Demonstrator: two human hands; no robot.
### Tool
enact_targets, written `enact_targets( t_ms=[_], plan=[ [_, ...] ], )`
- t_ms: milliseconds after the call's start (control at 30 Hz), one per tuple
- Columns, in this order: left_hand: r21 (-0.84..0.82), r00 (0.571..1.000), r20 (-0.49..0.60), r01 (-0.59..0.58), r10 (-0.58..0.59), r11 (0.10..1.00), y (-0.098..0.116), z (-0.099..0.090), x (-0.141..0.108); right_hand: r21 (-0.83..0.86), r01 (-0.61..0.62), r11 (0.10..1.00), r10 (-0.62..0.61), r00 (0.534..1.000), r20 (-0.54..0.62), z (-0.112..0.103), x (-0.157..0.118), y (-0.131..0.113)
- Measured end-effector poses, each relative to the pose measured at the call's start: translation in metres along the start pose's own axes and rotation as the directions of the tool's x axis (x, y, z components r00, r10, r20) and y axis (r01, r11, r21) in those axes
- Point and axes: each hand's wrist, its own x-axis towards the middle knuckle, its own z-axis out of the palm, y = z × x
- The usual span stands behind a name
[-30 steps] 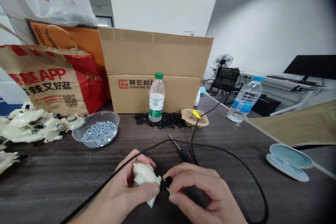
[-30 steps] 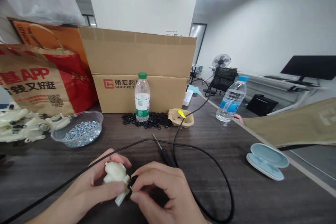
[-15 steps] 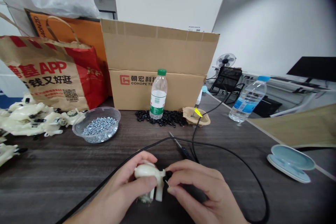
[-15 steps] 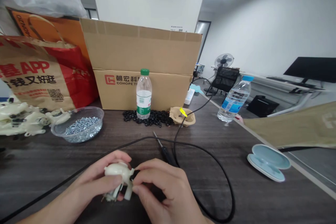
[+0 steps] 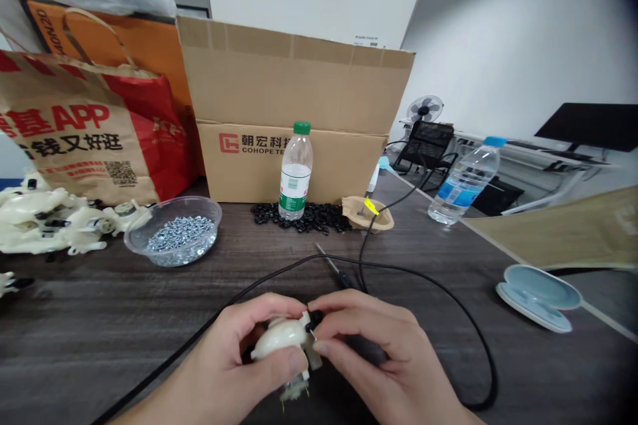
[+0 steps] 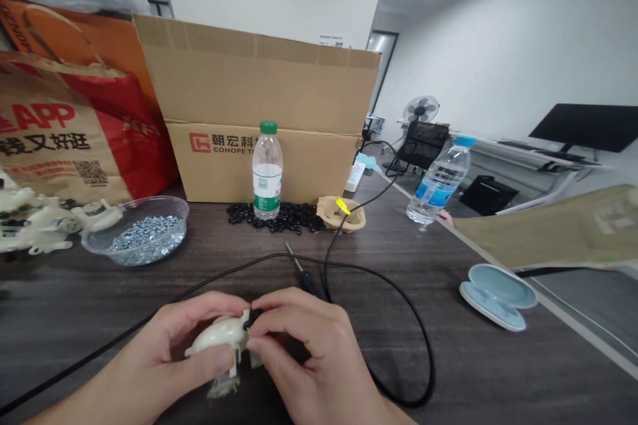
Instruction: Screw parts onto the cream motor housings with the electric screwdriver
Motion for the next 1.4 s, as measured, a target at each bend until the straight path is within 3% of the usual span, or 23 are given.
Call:
enact_targets(
  t_ms=[367, 567, 733, 833, 1067, 1167, 1267, 1400],
  plan=[
    [0.036, 0.998, -0.061, -0.029, 0.031, 0.999, 0.0031, 0.0031, -0.002, 0.017, -0.086, 0.996, 0.087, 0.995, -0.045, 0.0013, 0.0034, -0.0017],
    [0.073, 0.998, -0.061, -0.023, 0.028, 0.997, 0.001, 0.0031, -0.0045, 0.023, -0.06, 0.998, 0.06, 0.998, 0.009, 0.0006, 0.0032, -0.0007],
    [0.14, 0.984, -0.053, -0.159, 0.168, 0.977, 0.0018, 0.0014, -0.0062, 0.074, -0.067, 0.995, 0.064, 0.997, 0.04, 0.0006, 0.0027, -0.0027],
    [0.118, 0.975, -0.022, -0.216, 0.22, 0.969, 0.0029, 0.0012, -0.0049, 0.096, -0.108, 0.989, 0.106, 0.994, 0.026, 0.0007, 0.0032, -0.0025],
    [0.02, 0.981, -0.032, -0.189, 0.189, 0.982, -0.0024, 0.0022, -0.0023, 0.19, -0.207, 0.96, 0.209, 0.978, 0.009, 0.0031, 0.0035, -0.0001],
    [0.019, 0.979, -0.026, -0.2, 0.201, 0.98, -0.0037, 0.0026, -0.0029, 0.258, -0.292, 0.921, 0.304, 0.953, -0.006, 0.0055, 0.0009, 0.0009],
    [0.032, 0.984, -0.004, -0.177, 0.177, 0.984, -0.0016, 0.0026, -0.0031, 0.369, -0.428, 0.825, 0.445, 0.895, 0.042, 0.0077, -0.0009, 0.0023],
    [0.065, 0.984, 0.002, -0.18, 0.18, 0.982, 0.0016, 0.0022, -0.0029, 0.471, -0.49, 0.734, 0.501, 0.858, 0.113, 0.0082, 0.0003, 0.0053]
  ],
)
